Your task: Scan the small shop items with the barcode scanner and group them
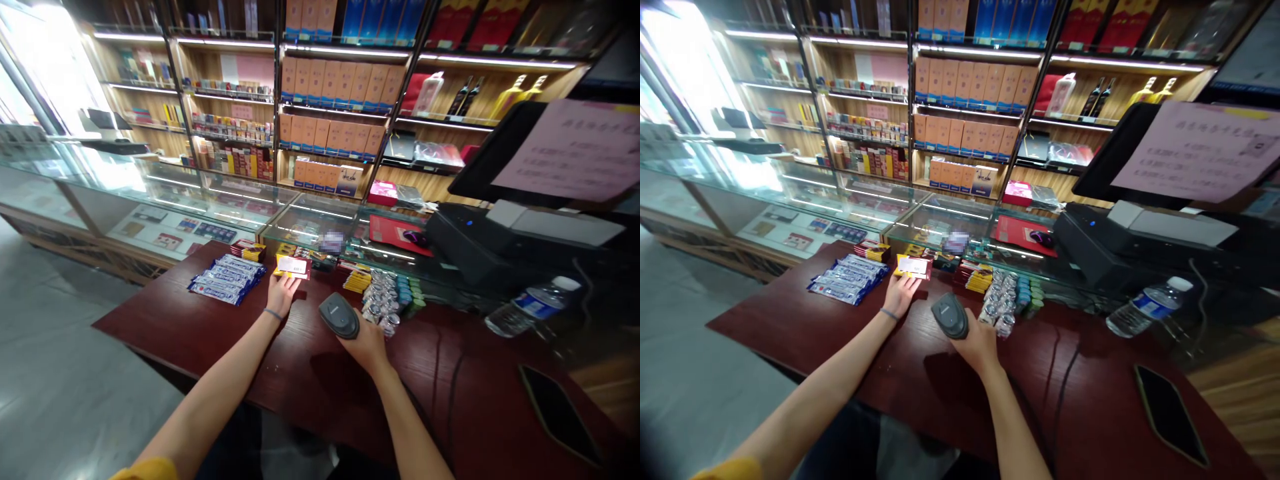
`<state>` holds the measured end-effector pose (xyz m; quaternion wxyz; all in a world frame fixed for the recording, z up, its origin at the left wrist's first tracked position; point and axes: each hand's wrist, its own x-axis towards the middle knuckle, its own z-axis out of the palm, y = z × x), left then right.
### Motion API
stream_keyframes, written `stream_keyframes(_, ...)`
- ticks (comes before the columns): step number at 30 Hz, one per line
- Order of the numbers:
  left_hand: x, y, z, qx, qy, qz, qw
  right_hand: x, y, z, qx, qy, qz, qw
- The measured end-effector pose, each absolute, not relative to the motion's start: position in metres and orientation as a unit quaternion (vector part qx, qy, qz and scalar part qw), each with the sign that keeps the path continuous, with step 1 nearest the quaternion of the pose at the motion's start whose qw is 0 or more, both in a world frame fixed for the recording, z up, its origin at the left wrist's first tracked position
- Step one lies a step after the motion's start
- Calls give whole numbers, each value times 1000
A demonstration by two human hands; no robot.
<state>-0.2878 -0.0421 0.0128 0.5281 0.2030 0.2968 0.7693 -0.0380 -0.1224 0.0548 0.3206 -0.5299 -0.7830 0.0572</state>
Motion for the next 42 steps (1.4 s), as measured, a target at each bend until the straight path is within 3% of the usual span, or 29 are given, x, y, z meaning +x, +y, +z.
stream_keyframes(4, -286, -42, 13, 221, 299, 766, 525, -38, -123, 55, -527, -789, 49, 313)
stream_keyframes(14, -286, -38, 10, 230, 335, 758, 510, -33, -125, 63, -534, -742, 94, 394)
stream_keyframes(21, -273, -40, 33, 323, 357, 738, 472, -20, -117, 57, -548, -686, 106, 467)
stream_keyframes(28, -236, -18, 68, 526, 454, 655, 296, -3, -103, 44, -551, -604, 135, 559)
stream_keyframes(33, -206, 2, 88, 716, 462, 514, 96, 4, -104, 48, -545, -568, 126, 603)
stream_keyframes(38, -179, 17, 85, 860, 394, 321, -34, 8, -101, 47, -542, -536, 103, 639)
stream_keyframes(42, -163, 23, 72, 873, 394, 276, -85, 9, -99, 45, -536, -539, 96, 643)
